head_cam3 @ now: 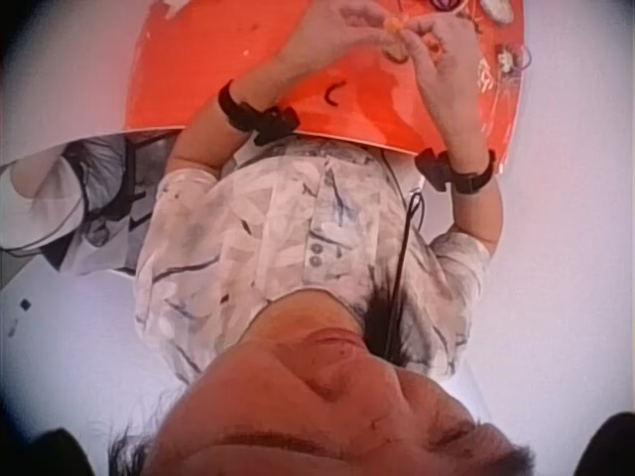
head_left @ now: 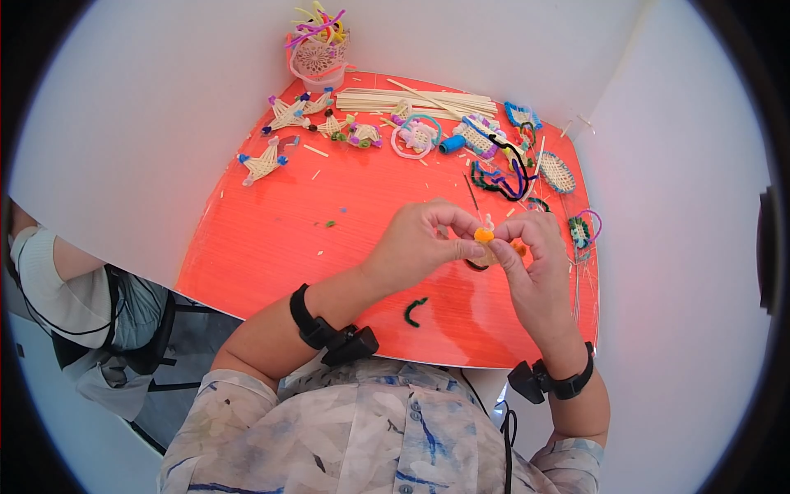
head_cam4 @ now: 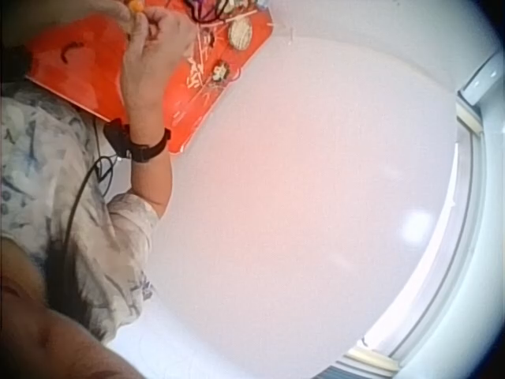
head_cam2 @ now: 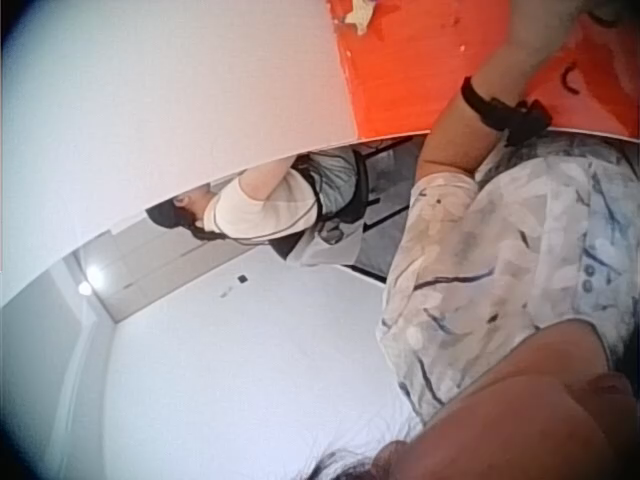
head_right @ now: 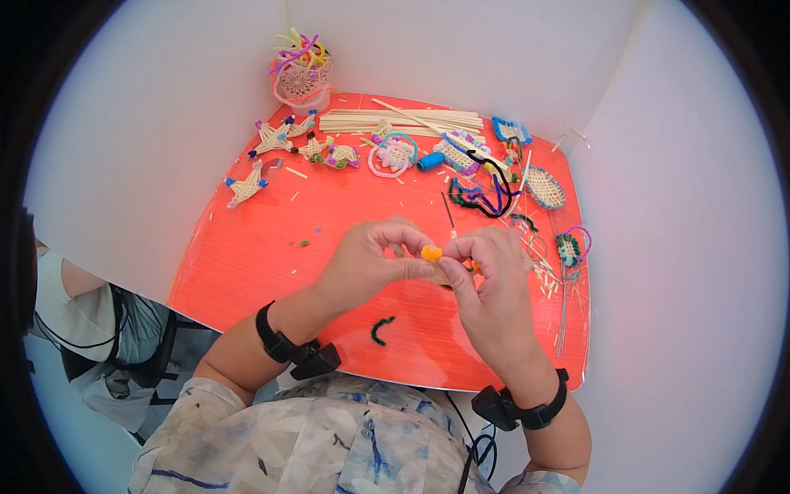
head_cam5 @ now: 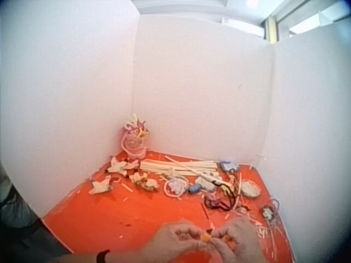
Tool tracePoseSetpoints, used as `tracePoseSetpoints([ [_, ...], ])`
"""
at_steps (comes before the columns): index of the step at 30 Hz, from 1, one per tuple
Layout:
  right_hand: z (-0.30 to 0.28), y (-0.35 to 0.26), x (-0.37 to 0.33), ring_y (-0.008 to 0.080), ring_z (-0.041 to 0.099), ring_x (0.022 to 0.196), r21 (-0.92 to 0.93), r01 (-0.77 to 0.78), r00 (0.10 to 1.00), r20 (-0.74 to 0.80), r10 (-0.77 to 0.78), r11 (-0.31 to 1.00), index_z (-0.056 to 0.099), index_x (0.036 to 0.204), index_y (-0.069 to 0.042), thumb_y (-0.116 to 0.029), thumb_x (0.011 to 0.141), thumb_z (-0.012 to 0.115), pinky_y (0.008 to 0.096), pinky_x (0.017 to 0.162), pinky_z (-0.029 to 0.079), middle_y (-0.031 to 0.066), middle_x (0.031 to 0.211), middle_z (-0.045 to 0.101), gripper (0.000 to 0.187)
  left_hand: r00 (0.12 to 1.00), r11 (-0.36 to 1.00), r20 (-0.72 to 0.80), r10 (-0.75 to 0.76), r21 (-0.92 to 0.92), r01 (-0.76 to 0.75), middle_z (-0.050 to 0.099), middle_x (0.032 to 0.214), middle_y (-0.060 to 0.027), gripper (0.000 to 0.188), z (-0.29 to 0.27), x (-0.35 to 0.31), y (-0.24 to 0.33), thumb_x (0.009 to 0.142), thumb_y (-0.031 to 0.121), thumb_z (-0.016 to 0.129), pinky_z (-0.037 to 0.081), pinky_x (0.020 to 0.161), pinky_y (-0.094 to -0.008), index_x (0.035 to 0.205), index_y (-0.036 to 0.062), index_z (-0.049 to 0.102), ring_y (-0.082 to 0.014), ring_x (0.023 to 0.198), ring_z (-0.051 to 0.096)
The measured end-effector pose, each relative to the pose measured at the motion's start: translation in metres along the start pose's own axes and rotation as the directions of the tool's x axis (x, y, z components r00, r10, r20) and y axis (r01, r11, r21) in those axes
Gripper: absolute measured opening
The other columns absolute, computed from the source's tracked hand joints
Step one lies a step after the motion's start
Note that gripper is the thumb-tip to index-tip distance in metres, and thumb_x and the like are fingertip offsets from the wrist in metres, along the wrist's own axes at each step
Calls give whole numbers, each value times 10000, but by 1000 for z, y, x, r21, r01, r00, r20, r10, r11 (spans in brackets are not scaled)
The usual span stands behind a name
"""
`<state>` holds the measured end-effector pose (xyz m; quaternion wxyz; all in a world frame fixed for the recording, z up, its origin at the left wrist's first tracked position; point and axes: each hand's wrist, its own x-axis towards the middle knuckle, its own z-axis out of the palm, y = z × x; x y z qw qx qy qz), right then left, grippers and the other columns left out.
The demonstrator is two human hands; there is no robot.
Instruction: Weaving a decorative star-shaped ornament using wooden strips and colored yarn.
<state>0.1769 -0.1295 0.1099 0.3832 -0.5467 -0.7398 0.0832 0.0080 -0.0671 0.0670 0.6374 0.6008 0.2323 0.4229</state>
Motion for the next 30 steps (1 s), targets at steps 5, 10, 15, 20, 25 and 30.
tracePoseSetpoints([
  [5, 4, -2, -1, 206, 473, 834, 0, -2, 1000, -15, 2, 1000, 581, 838, -82, -101, 800, 658, 353, 791, 316, 22, 826, 540, 89, 989, 971, -56, 135, 206, -120, 618, 826, 0, 126, -4, 1, -8, 745, 114, 752, 415, 684, -242, 844, 57, 699, -85, 765, 532],
  [10, 6, -2, 0, 216, 481, 873, -170, 92, 995, -15, -96, 981, 570, 921, -86, -106, 796, 662, 361, 806, 327, 40, 903, 537, 156, 993, 957, -57, 103, 277, -83, 613, 856, -1, 139, -7, 3, -6, 766, 130, 739, 426, 727, -243, 870, 53, 687, -88, 786, 531],
  [15, -2, 13, 4, 211, 487, 977, 57, 9, 989, -148, -1, 998, 536, 1063, -43, -177, 851, 622, 349, 871, 358, 68, 1022, 539, 266, 989, 966, 22, -147, -214, 148, 620, 918, -1, 193, -9, 5, -4, 841, 159, 682, 439, 817, -258, 990, 40, 646, -93, 898, 559],
  [20, 3, 28, 3, 192, 457, 1091, 379, -101, 983, -107, 152, 920, 505, 1174, -15, -262, 898, 573, 316, 918, 359, 73, 1162, 515, 377, 998, 802, -11, -60, -596, 42, 614, 1034, -25, 220, -17, 14, -25, 911, 147, 591, 446, 889, -300, 1107, 47, 575, -127, 981, 579],
  [25, 20, 46, 1, 181, 406, 1167, 343, -89, 995, -5, 96, 935, 529, 1154, -13, -266, 898, 590, 302, 911, 373, 70, 1203, 477, 366, 997, 667, 38, -67, -741, 73, 608, 1055, -27, 194, -18, 16, -30, 930, 179, 566, 452, 861, -299, 1091, 71, 570, -126, 988, 575],
  [30, 21, 62, 5, 138, 517, 1017, 430, -94, 994, 92, 61, 898, 598, 1036, -14, -176, 906, 587, 269, 846, 416, 53, 1058, 576, 207, 990, 672, 84, -112, -727, 138, 610, 1052, -28, 270, -20, 23, -42, 953, 281, 527, 436, 803, -266, 1125, 76, 560, -110, 926, 569],
])
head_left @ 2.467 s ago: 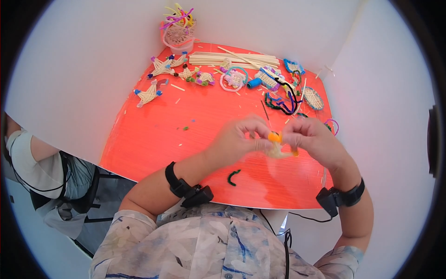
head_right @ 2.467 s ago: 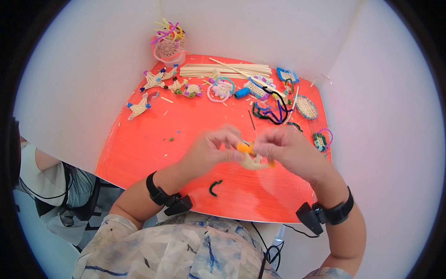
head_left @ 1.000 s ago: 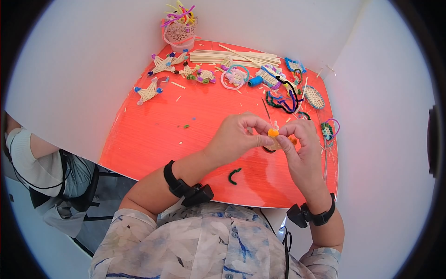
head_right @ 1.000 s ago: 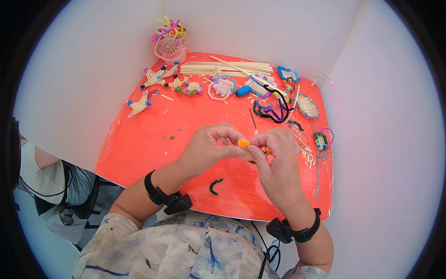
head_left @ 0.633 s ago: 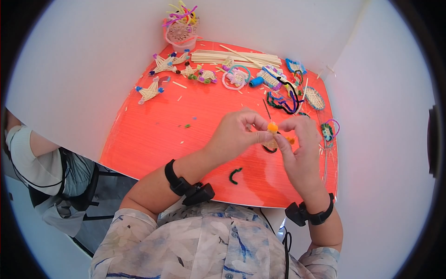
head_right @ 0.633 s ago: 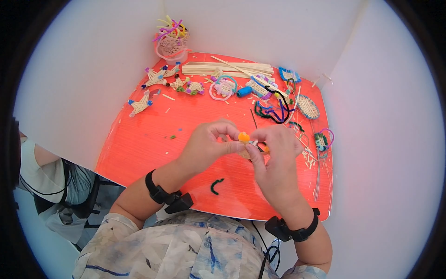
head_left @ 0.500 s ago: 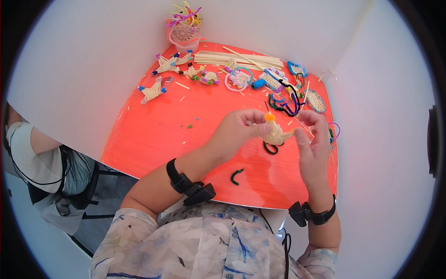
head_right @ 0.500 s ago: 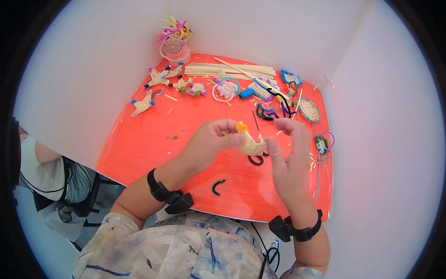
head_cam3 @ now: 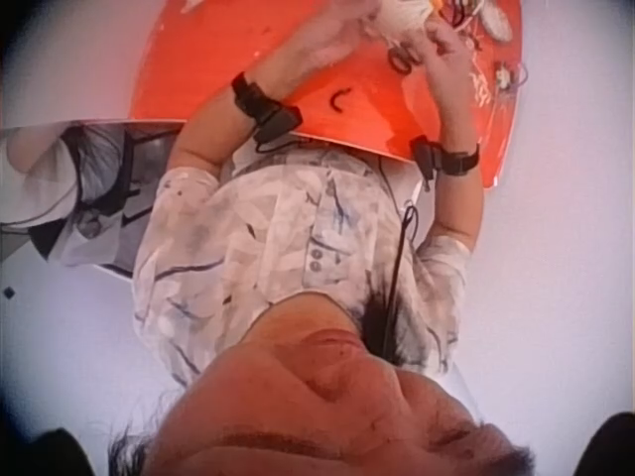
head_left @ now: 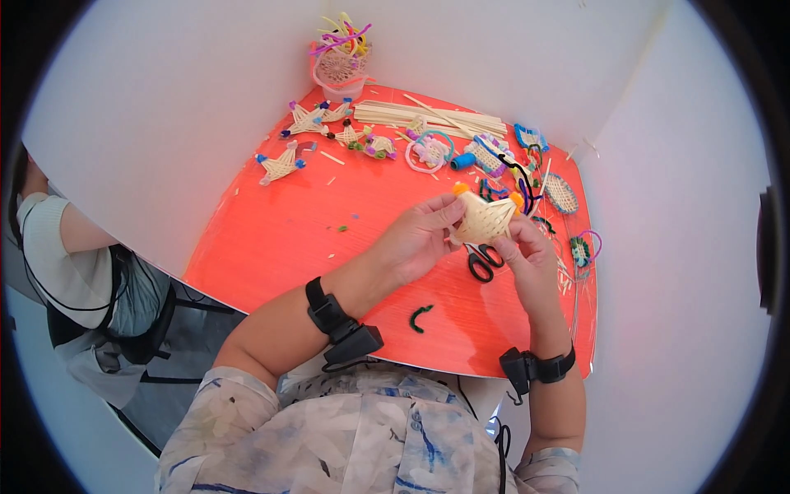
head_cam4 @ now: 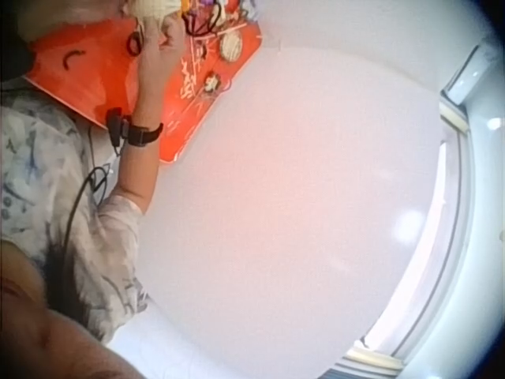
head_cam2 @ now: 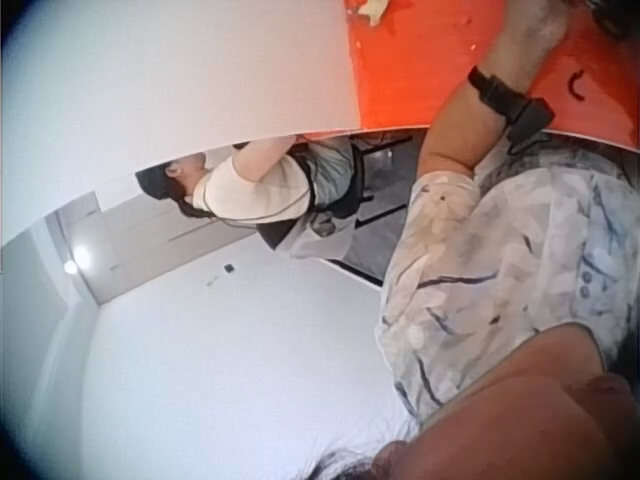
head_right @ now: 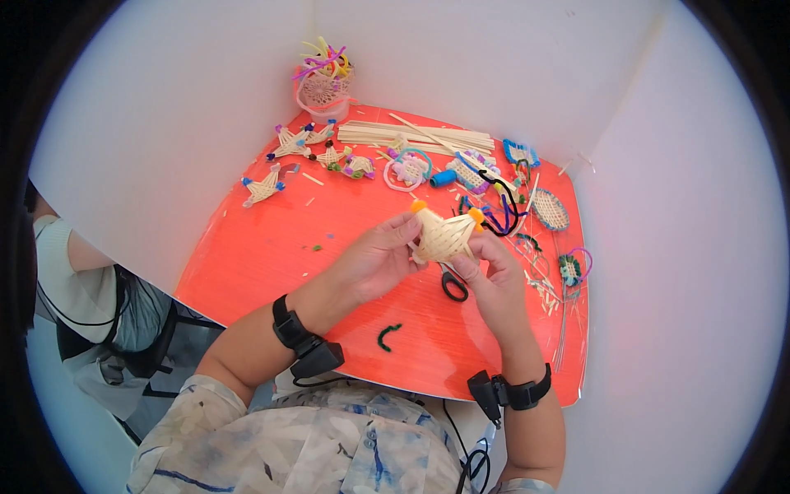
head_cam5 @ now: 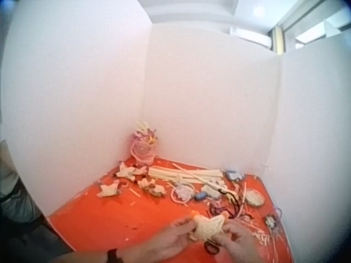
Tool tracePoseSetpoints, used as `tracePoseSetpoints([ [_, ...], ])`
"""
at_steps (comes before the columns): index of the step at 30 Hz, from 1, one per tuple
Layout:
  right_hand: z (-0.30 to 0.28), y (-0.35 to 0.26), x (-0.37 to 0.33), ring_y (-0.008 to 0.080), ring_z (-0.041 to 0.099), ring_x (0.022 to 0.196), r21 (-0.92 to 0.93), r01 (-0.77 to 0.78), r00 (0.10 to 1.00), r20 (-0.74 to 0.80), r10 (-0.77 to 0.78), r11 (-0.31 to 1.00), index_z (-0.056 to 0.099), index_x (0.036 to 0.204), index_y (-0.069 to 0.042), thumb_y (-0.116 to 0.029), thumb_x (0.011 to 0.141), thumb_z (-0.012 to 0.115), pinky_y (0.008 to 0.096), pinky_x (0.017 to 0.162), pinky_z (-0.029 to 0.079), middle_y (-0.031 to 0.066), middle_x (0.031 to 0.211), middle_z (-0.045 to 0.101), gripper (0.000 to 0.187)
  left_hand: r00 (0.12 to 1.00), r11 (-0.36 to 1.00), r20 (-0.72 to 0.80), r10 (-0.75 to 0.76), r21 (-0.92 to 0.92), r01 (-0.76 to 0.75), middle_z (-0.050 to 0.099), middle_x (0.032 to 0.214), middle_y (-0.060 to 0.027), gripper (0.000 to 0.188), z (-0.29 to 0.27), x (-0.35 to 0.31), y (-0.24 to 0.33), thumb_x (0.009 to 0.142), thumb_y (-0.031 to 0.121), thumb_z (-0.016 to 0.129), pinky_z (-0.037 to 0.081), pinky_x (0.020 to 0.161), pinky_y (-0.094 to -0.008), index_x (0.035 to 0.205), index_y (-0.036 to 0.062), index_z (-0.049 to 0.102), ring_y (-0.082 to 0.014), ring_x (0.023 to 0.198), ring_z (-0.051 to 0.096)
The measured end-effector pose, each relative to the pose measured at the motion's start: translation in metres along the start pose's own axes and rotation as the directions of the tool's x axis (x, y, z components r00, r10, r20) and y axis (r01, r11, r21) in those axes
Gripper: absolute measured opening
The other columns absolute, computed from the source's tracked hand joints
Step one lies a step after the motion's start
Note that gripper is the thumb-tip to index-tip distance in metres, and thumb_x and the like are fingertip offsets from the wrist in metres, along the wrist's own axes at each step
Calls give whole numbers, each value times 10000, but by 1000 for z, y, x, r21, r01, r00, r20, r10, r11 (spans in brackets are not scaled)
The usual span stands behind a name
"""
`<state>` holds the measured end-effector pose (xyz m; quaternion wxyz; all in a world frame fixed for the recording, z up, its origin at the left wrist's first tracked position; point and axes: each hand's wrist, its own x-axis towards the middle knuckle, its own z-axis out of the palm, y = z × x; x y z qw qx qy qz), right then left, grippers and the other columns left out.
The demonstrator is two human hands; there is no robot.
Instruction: Weaving a decorative star-shaped ornament using wooden strips and colored yarn.
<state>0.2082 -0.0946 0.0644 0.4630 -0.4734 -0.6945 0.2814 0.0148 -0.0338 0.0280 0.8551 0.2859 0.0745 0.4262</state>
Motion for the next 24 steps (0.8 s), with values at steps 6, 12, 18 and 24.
tracePoseSetpoints([
  [6, 1, 4, 15, 89, 558, 792, 434, -145, 988, 23, 150, 889, 605, 979, -3, -150, 919, 565, 234, 764, 432, 19, 866, 626, 164, 993, 988, -57, -103, 113, 109, 614, 1057, -29, 503, 2, -2, 5, 962, 473, 418, 418, 781, -252, 1188, 40, 539, -104, 893, 568],
  [12, -9, 36, 25, 103, 569, 812, 545, -233, 972, 131, 193, 805, 599, 994, 5, -186, 939, 539, 240, 760, 441, 48, 897, 636, 208, 995, 914, -90, -34, 400, 68, 630, 1018, -55, 331, -9, 2, -3, 932, 265, 560, 453, 790, -263, 1150, 16, 559, -110, 889, 575],
  [18, 2, 35, 31, 154, 588, 877, 736, -246, 965, 123, 233, 631, 529, 1138, 5, -371, 992, 384, 289, 785, 473, 99, 992, 630, 429, 998, 967, -45, -49, 247, 58, 639, 997, -67, 212, -23, 9, -3, 896, 148, 605, 463, 789, -267, 1071, 29, 592, -115, 893, 577],
  [24, 7, 53, 26, 164, 574, 899, 824, -293, 947, 178, 269, 486, 447, 1228, -2, -439, 987, 361, 297, 759, 481, 122, 1091, 598, 507, 998, 981, -69, -7, 191, 20, 642, 977, -60, 137, -34, 14, -14, 887, 144, 618, 457, 792, -272, 999, 65, 609, -125, 884, 575],
])
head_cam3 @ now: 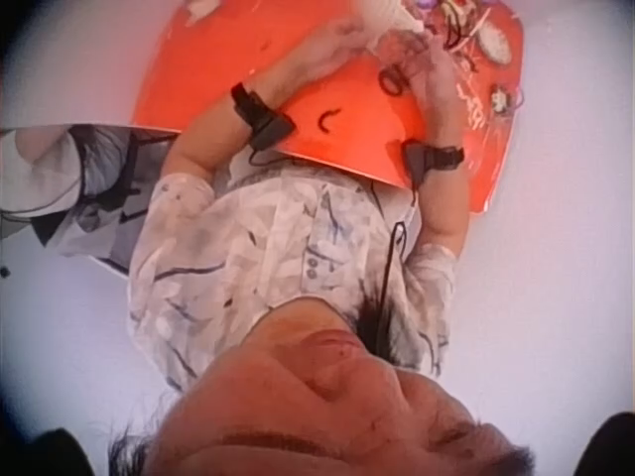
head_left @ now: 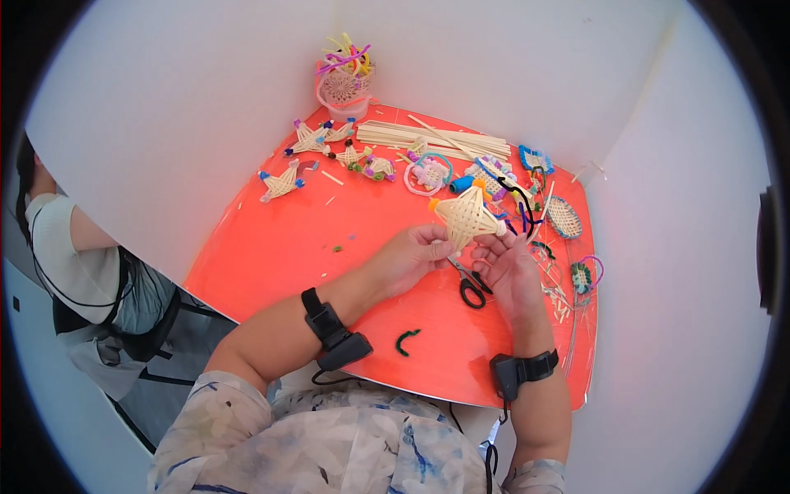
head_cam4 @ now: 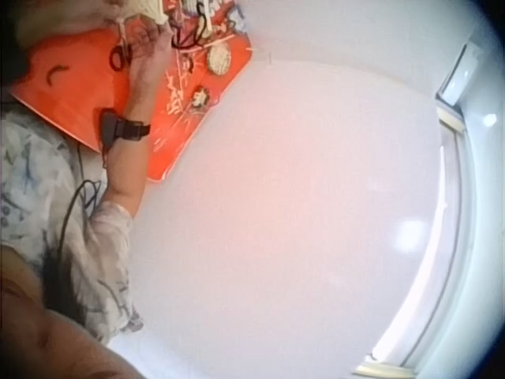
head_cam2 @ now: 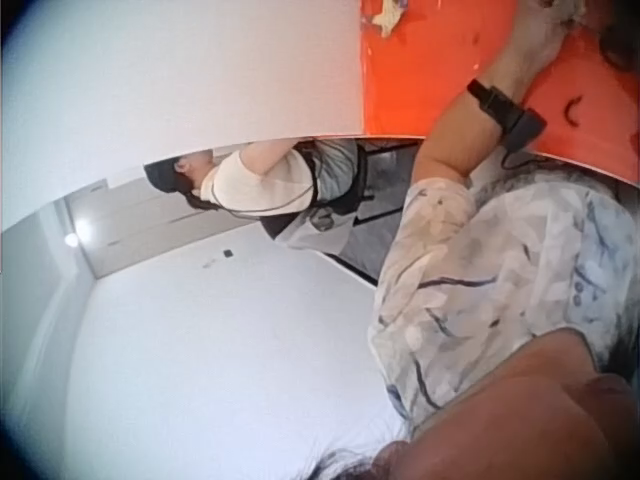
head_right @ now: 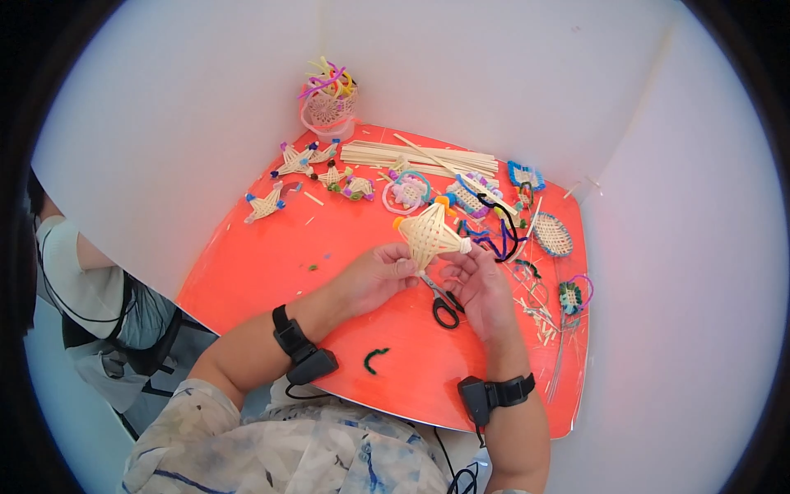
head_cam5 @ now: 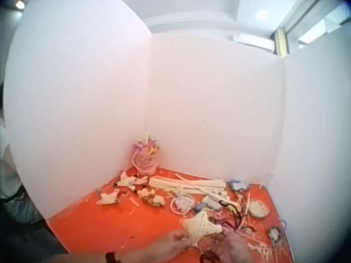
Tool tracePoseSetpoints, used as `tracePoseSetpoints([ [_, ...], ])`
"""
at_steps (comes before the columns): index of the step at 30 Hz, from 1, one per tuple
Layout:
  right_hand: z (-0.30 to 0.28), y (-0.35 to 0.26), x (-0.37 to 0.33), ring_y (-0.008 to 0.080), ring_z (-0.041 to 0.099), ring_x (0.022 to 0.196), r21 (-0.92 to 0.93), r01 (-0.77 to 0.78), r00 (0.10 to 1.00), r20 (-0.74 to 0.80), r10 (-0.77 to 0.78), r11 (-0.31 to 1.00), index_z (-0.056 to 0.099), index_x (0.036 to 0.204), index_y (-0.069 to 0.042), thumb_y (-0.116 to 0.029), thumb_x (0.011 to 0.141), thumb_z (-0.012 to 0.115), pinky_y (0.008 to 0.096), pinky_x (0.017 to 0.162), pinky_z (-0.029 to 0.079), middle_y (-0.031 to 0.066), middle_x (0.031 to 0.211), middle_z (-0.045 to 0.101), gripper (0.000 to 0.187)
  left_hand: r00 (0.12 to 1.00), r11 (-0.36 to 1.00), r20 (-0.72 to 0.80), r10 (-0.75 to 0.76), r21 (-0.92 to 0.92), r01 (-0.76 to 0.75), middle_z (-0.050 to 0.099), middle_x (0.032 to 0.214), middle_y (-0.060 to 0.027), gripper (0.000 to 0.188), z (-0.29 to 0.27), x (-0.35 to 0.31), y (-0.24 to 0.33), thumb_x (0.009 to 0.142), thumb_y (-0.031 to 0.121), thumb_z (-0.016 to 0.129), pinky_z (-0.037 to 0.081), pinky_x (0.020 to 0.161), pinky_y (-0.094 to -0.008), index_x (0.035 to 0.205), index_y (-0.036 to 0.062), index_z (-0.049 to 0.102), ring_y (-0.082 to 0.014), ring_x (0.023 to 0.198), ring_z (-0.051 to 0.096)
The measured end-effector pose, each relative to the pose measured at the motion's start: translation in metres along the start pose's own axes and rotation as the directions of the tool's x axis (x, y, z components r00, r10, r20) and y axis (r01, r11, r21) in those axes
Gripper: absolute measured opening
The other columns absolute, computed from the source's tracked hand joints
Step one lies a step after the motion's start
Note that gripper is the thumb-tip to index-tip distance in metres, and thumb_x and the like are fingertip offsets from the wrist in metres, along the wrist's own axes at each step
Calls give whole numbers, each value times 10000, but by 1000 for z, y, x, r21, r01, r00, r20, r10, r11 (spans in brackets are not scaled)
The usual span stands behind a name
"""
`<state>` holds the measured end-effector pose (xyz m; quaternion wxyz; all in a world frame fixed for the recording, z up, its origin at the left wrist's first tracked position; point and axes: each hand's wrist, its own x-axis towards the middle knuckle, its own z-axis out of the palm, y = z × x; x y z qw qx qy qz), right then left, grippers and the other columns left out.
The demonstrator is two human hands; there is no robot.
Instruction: Weaving a decorative star-shaped ornament using wooden strips and colored yarn.
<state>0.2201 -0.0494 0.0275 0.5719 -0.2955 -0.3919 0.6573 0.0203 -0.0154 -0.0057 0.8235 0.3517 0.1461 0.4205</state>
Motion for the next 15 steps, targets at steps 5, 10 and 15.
tracePoseSetpoints([
  [5, -9, 5, -5, 92, 525, 792, 72, 8, 994, 106, -16, 997, 521, 1154, -22, -346, 954, 500, 244, 667, 439, 62, 1016, 611, 381, 999, 988, 18, 31, 150, -33, 648, 908, -30, 36, 3, 1, -4, 862, 82, 638, 461, 815, -263, 885, 54, 638, -115, 869, 582],
  [10, 6, 10, -9, 99, 518, 841, 241, -70, 998, 15, 68, 968, 542, 1146, -26, -329, 940, 533, 261, 721, 428, 18, 1017, 594, 367, 996, 982, -69, 60, 182, -47, 644, 930, -45, 36, 7, -2, -5, 849, 44, 638, 471, 828, -271, 884, 37, 631, -126, 884, 592],
  [15, 10, 19, -14, 103, 512, 862, 167, -35, 997, -62, 46, 985, 541, 1175, -28, -309, 939, 539, 274, 771, 413, 15, 1048, 593, 367, 988, 968, -113, 105, 240, -76, 651, 999, -71, 47, 10, -2, -4, 841, 23, 640, 476, 854, -279, 886, 31, 629, -136, 947, 597],
])
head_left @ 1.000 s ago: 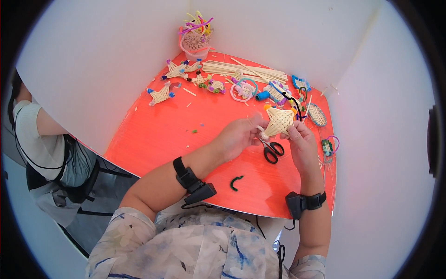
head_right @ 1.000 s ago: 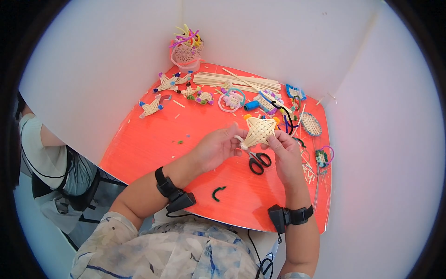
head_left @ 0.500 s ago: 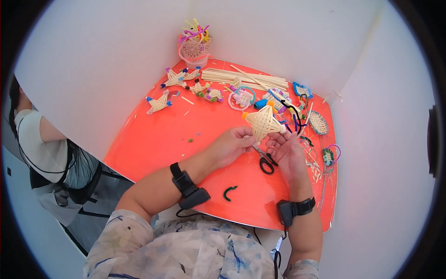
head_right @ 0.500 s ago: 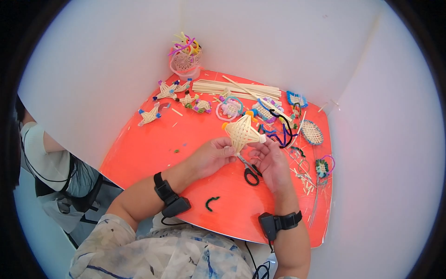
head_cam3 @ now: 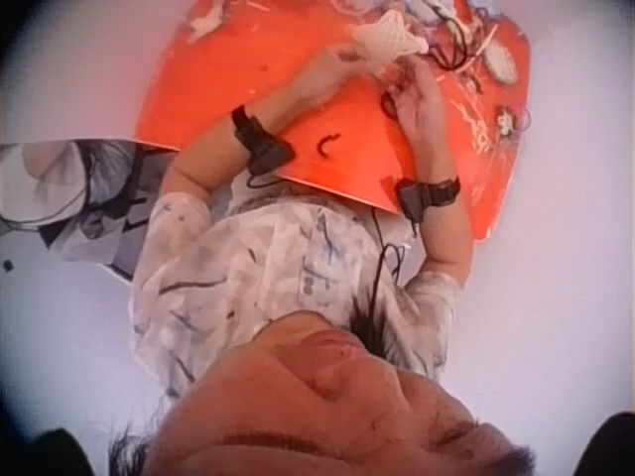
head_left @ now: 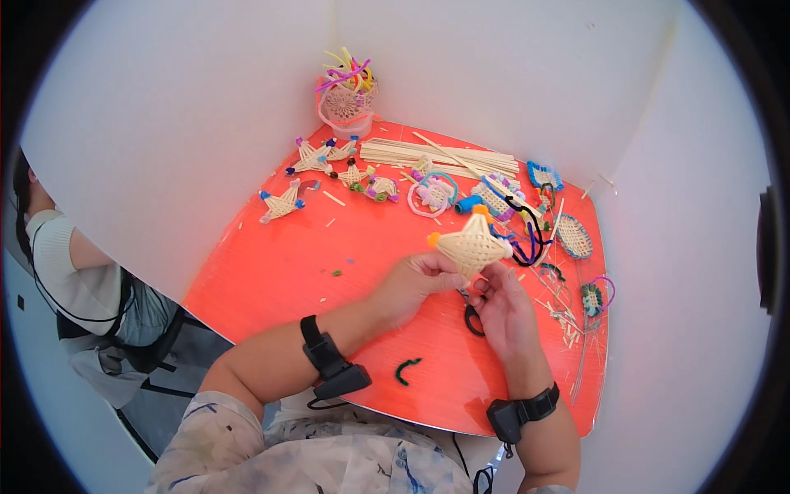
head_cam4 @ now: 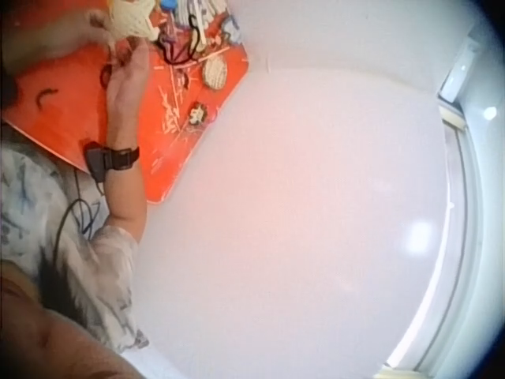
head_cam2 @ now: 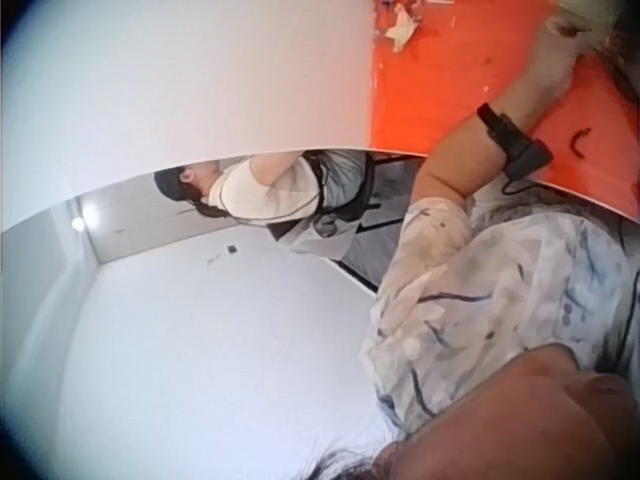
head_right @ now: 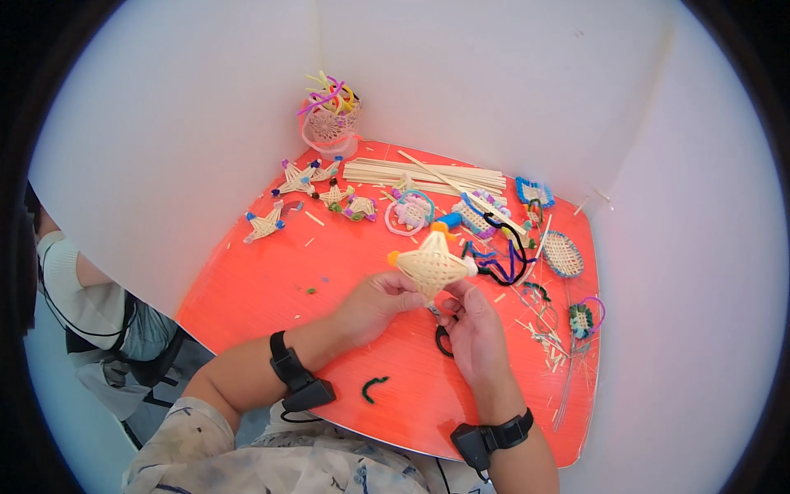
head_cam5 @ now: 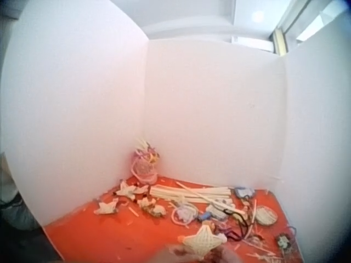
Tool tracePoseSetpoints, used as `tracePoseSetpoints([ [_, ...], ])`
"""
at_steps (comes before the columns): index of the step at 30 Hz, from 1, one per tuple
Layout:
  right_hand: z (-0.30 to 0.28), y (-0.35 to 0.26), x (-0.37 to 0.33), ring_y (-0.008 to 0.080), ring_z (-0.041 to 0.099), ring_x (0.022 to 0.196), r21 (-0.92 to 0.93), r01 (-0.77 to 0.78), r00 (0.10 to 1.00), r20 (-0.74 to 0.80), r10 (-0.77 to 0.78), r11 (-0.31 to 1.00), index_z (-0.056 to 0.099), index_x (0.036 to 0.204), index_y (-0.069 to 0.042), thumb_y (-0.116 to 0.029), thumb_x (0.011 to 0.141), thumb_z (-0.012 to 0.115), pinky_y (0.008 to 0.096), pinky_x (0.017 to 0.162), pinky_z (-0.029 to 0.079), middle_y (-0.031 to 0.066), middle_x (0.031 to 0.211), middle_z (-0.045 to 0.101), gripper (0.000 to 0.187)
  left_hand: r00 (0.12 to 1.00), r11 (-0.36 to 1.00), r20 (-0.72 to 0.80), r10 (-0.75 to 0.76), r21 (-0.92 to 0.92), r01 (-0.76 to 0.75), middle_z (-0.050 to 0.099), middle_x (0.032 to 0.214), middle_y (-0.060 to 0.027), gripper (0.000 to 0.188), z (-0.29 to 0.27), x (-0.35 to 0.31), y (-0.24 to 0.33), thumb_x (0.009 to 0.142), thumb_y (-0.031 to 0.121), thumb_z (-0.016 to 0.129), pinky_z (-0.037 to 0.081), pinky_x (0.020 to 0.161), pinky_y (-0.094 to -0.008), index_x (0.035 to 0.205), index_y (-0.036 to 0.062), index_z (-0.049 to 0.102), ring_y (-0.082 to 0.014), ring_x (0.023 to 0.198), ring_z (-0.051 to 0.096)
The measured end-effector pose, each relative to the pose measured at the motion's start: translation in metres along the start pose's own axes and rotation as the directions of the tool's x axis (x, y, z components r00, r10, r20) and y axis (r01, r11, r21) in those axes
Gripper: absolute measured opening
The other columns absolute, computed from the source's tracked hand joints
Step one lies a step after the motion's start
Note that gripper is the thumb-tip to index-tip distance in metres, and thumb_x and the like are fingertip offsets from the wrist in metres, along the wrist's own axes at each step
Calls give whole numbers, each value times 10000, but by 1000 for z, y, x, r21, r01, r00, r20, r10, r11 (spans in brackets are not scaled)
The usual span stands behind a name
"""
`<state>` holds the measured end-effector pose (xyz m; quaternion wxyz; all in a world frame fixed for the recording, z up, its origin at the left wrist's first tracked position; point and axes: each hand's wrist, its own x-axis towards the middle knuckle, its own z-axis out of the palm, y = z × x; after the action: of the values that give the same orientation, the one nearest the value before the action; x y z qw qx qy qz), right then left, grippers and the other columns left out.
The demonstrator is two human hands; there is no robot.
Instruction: Weaving a decorative star-shaped ornament using wooden strips and colored yarn.
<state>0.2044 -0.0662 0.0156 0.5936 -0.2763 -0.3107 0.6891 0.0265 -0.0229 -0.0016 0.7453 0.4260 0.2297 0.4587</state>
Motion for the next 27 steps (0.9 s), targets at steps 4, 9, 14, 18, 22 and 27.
tracePoseSetpoints([
  [4, 7, 3, -5, 108, 535, 900, -112, 123, 992, 25, -121, 986, 565, 1157, -17, -216, 944, 543, 280, 795, 414, 32, 1076, 613, 293, 991, 987, 96, -91, 144, 77, 643, 1042, -70, 129, 11, -6, 5, 836, 31, 650, 466, 880, -287, 965, 27, 632, -137, 977, 592],
  [9, 11, -5, -2, 140, 589, 936, -77, 140, 990, 42, -137, 987, 580, 1116, 10, -164, 939, 547, 309, 803, 481, 71, 1071, 631, 250, 991, 993, 122, -61, 109, 48, 623, 1100, -62, 256, 13, -4, 6, 850, 62, 642, 445, 915, -296, 1099, 21, 598, -140, 1008, 581],
  [14, -2, -3, -1, 161, 617, 911, -194, 136, 988, 98, -119, 972, 598, 1071, 29, -160, 941, 539, 330, 751, 540, 97, 1019, 646, 237, 991, 995, 124, 41, 80, -51, 645, 1027, -53, 255, 4, 0, 10, 892, 140, 614, 447, 882, -274, 1096, -12, 604, -114, 949, 591],
  [18, 0, -4, -3, 160, 619, 910, -243, 110, 991, 97, -89, 964, 603, 1059, 33, -161, 943, 537, 320, 733, 539, 98, 1003, 650, 236, 992, 987, 129, -11, 162, -10, 648, 1004, -62, 201, 0, -1, 9, 888, 127, 616, 447, 880, -295, 1039, -5, 624, -129, 944, 590],
  [22, 4, 2, -1, 146, 611, 906, -124, 125, 991, 56, -119, 984, 582, 1089, 39, -194, 956, 517, 316, 719, 535, 91, 1027, 639, 276, 995, 989, 94, 37, 140, -50, 664, 954, -57, 215, 0, -1, 8, 887, 159, 629, 461, 829, -267, 1019, -10, 646, -104, 890, 595],
  [27, 1, -2, -2, 134, 608, 889, -225, 137, 989, 82, -122, 965, 573, 1102, 32, -210, 970, 490, 306, 712, 533, 81, 1017, 633, 288, 994, 996, 111, 11, 88, -20, 659, 968, -67, 195, -2, 0, 5, 888, 145, 623, 451, 866, -304, 1009, -7, 638, -140, 923, 594],
])
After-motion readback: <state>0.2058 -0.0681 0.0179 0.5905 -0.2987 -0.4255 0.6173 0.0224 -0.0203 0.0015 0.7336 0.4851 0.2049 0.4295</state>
